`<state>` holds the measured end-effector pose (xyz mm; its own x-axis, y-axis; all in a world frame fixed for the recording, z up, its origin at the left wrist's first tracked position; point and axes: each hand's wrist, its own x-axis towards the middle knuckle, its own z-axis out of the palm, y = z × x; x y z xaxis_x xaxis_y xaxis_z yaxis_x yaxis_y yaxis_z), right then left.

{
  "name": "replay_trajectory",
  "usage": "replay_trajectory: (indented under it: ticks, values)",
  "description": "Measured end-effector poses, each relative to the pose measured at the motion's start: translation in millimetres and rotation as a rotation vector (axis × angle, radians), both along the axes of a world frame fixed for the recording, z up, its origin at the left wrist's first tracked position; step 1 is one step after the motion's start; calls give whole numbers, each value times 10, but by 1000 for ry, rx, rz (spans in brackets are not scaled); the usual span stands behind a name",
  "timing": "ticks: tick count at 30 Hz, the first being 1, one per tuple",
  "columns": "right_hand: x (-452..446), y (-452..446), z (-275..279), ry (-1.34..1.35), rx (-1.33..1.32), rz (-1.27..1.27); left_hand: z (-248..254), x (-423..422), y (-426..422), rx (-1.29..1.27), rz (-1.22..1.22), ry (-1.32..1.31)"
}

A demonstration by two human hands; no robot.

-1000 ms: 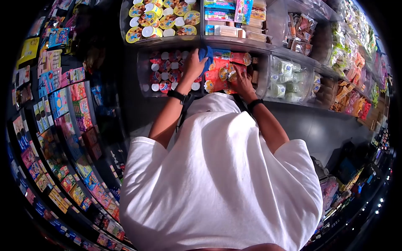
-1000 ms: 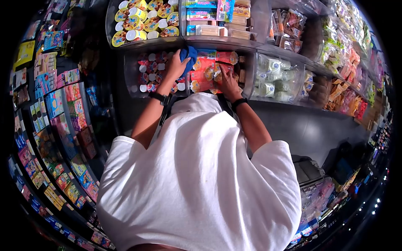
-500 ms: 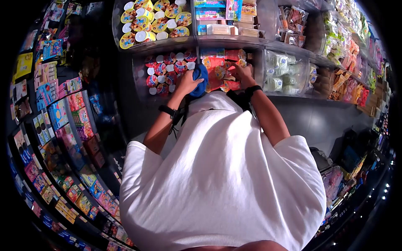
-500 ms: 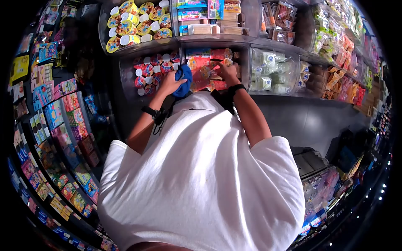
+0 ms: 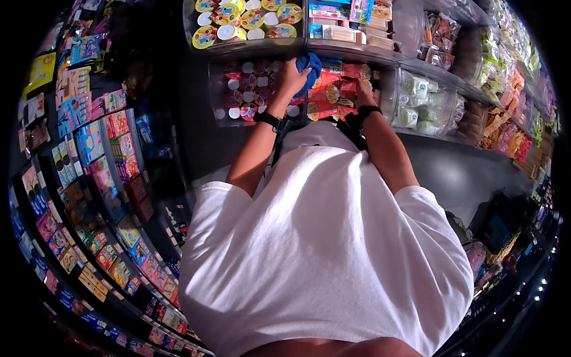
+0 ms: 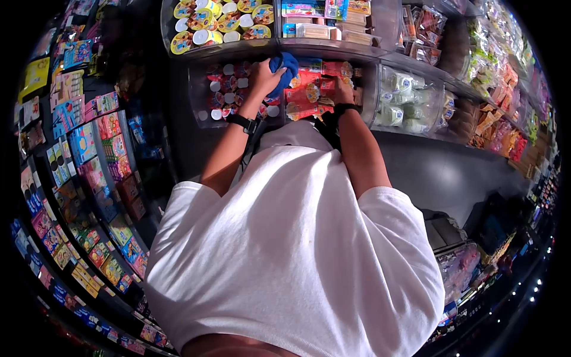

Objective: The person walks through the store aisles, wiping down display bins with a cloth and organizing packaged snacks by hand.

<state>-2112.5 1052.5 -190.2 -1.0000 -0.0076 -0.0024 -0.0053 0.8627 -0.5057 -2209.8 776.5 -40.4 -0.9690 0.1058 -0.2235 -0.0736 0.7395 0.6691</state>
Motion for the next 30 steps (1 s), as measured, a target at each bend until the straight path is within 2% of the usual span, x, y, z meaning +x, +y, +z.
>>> replay_trajectory:
  ticks: [2,5,7,10,11,13,15,18,19,21,22,23,24,25,27,28,30]
  values:
    - [-40,24,-43,-56,16,-16,-38,15,-4,23,13,-71]
    - [-104,-38,48,12,-166,-47,37,35,23,14,14,-71]
    - [-134,-24,57,-287,163,-29,81,52,14,36,5,-16]
    - [-141,6,34,-410,293,-2,138,201,-7,-59,-94,-8]
    - [-131,48,20,-432,216,-21,-141,296,-43,-43,-99,111]
    - [-90,80,-39,-426,194,5,-171,410,-118,41,-119,74]
    - [-50,119,-69,-262,90,75,-192,443,-180,188,-103,-17]
    - [-16,125,-79,-285,130,29,-167,398,-213,181,-160,26]
    - [-1,130,-94,-236,153,51,-153,361,-211,101,-185,-30]
    - [28,111,-147,-269,-29,-92,-131,340,-208,67,-184,-59]
    - [-13,80,-205,-425,-333,-342,-130,343,-204,77,-182,-61]
    - [-56,52,-266,-475,-737,-703,-131,344,-210,66,-190,-59]
    - [-105,13,-303,-424,-1012,-1067,-167,354,-212,67,-199,-60]
    - [-74,61,-296,-420,-893,-848,-208,355,-210,85,-193,-59]
    - [-212,115,-275,-672,-625,-885,-194,345,-214,96,-191,-69]
    - [-236,-40,338,-590,-226,-759,-185,339,-215,68,-203,-63]
    - [-276,-92,379,-421,54,-774,-7,338,-199,52,-206,-115]
